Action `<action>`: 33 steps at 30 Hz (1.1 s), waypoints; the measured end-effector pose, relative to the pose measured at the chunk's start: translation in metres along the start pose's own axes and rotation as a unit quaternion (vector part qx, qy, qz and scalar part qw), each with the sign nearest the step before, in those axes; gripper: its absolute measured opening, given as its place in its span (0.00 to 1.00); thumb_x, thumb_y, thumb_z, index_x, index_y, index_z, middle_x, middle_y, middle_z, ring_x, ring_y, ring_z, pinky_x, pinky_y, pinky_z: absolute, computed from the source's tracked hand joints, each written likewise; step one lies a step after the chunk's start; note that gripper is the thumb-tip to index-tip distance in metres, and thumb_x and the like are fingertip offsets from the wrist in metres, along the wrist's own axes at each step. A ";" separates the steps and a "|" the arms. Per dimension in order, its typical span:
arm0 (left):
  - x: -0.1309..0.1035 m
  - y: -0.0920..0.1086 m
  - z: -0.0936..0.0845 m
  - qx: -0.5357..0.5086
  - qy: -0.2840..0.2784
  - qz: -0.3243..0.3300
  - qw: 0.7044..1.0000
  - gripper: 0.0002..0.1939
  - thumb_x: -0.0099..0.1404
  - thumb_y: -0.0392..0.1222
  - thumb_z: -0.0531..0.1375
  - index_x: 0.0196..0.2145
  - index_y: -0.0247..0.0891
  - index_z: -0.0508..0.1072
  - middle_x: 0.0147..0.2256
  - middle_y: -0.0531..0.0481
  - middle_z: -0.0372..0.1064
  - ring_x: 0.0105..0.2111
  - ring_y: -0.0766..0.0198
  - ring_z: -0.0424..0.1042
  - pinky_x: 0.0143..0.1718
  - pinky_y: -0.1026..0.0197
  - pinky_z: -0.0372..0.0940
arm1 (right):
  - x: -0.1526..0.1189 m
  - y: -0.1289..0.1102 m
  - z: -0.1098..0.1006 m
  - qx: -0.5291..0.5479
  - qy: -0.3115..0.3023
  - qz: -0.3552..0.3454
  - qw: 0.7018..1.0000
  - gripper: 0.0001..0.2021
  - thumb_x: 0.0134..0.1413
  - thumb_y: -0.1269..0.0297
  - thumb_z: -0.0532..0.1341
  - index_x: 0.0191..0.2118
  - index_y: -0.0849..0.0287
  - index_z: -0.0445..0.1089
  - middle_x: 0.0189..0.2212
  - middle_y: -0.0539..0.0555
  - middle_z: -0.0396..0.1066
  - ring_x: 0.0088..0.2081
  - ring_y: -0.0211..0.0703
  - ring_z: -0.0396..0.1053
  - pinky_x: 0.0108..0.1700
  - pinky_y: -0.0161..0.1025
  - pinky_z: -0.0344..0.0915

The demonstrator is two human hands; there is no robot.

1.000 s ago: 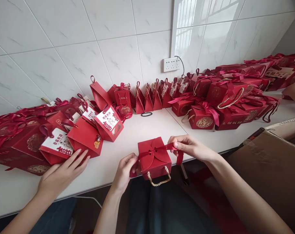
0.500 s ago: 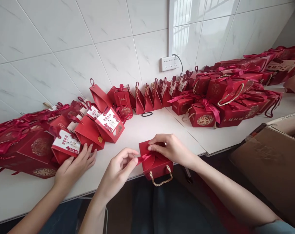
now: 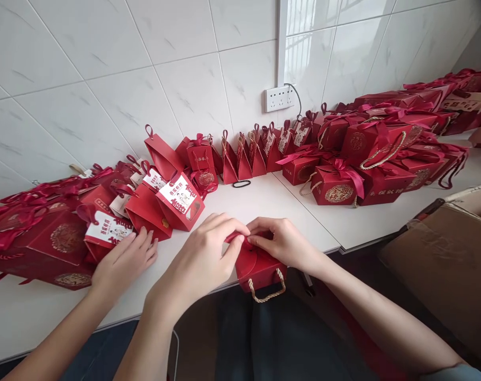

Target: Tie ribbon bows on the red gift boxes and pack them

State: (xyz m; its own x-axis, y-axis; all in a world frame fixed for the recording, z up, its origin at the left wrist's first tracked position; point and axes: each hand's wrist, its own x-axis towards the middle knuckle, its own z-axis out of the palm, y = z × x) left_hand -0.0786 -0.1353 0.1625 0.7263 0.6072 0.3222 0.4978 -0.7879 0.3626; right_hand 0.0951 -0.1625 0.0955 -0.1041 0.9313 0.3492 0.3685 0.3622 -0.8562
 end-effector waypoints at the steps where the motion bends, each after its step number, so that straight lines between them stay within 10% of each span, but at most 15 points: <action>1: 0.003 -0.002 0.000 -0.012 -0.007 0.015 1.000 0.09 0.65 0.35 0.51 0.35 0.42 0.70 0.35 0.53 0.70 0.39 0.64 0.69 0.39 0.63 0.63 | 0.000 -0.001 -0.001 -0.007 -0.006 -0.001 1.000 0.07 0.53 0.76 0.57 0.33 0.58 0.71 0.30 0.47 0.75 0.32 0.35 0.72 0.36 0.31 0.66; 15: 0.007 -0.047 0.044 -0.269 0.035 -0.098 0.958 0.05 0.61 0.42 0.57 0.34 0.39 0.68 0.32 0.51 0.68 0.34 0.64 0.69 0.34 0.63 0.64 | -0.004 0.005 -0.007 0.024 -0.018 -0.031 0.999 0.04 0.55 0.70 0.59 0.32 0.58 0.71 0.32 0.51 0.72 0.36 0.38 0.69 0.42 0.35 0.64; 26: -0.008 -0.027 0.044 -0.163 -0.012 -0.048 0.985 0.06 0.62 0.39 0.54 0.32 0.39 0.71 0.40 0.47 0.66 0.45 0.59 0.64 0.47 0.56 0.64 | -0.007 0.007 -0.002 0.008 0.060 0.004 0.998 0.02 0.52 0.71 0.59 0.31 0.59 0.68 0.29 0.48 0.71 0.29 0.35 0.66 0.34 0.33 0.64; 33: -0.006 -0.025 0.054 -0.213 0.015 -0.125 0.969 0.17 0.67 0.49 0.50 0.34 0.40 0.75 0.43 0.45 0.67 0.47 0.59 0.67 0.42 0.57 0.69 | -0.006 0.008 -0.003 0.047 0.052 -0.013 0.997 0.01 0.55 0.69 0.59 0.33 0.59 0.67 0.29 0.48 0.72 0.30 0.35 0.68 0.34 0.32 0.64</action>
State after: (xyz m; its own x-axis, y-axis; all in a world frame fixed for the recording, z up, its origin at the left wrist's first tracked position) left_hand -0.0700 -0.1247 0.1045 0.5911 0.7810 0.2017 0.4105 -0.5066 0.7582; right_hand 0.1015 -0.1655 0.0872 -0.0152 0.9141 0.4051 0.2773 0.3931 -0.8767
